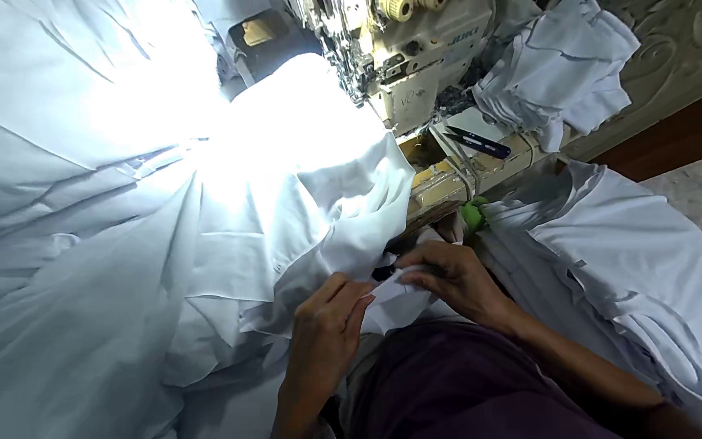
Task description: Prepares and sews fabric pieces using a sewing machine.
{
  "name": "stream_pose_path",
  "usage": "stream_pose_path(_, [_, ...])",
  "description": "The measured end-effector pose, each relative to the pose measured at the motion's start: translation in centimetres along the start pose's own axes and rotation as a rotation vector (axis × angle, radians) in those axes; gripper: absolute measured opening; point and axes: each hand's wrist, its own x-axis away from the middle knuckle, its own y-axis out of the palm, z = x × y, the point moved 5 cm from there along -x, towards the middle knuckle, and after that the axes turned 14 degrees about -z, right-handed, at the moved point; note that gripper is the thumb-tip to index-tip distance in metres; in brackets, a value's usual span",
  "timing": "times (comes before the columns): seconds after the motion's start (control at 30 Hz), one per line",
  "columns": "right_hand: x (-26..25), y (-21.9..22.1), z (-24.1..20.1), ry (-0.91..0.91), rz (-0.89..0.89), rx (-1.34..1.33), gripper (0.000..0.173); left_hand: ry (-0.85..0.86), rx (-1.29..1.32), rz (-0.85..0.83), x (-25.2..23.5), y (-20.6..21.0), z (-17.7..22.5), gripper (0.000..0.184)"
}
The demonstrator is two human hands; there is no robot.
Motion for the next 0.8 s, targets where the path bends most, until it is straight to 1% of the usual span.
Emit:
stream_pose_path(0.03, [0.2,0.1,0.2,0.022,-0.028,-0.084,0.020,0.003,0.031,0.013,0.0,-0.3,-0.1,0.028])
stream_pose_path(0.1, [0.5,0.3,0.3,0.044,-0.055,-0.298,0.015,0.020,0.171,0.025,-0.2,-0.8,-0.1,0.029])
stream_pose_path(0.17, [0.6,0.5,0.0,0.017,-0.038,-0.449,0.009,0.057,0.330,0.014,-0.6,-1.2,0.2,0.031])
stream_pose_path(0.23, [0.2,0.4,-0.5,-0.039,0.022,-0.495,0.008,0.077,0.420,0.028,-1.4,-1.7,0.7,0.032])
stream_pose_path(0.3, [-0.7,-0.3,-1.0,-0.048,0.097,-0.478,0.010,0.075,0.448,0.066,-2.3,-2.5,1.1,0.030])
stream_pose_path(0.37, [-2.0,-1.4,-1.6,-0.040,0.174,-0.444,0.010,0.062,0.350,0.121,-3.6,-3.9,1.2,0.028])
stream_pose_path(0.47, [-4.6,-3.8,-2.2,-0.078,0.307,-0.320,0.005,0.065,0.079,0.223,-6.7,-6.8,1.7,0.024])
stream_pose_path(0.53, [-6.3,-5.0,-2.1,-0.056,0.369,-0.208,0.008,0.098,-0.081,0.265,-9.4,-8.2,2.0,0.024])
stream_pose_path(0.63, [-8.5,-5.4,-0.3,0.060,0.377,-0.209,0.012,0.186,-0.189,0.242,-12.9,-8.4,1.7,0.019])
stream_pose_path(0.73, [-9.1,-5.2,0.6,0.134,0.346,-0.255,0.015,0.133,-0.280,0.195,-14.4,-7.7,1.0,0.018])
stream_pose_path(0.8, [-9.3,-5.1,0.6,0.155,0.349,-0.253,0.017,0.105,-0.331,0.200,-14.6,-7.4,0.5,0.018])
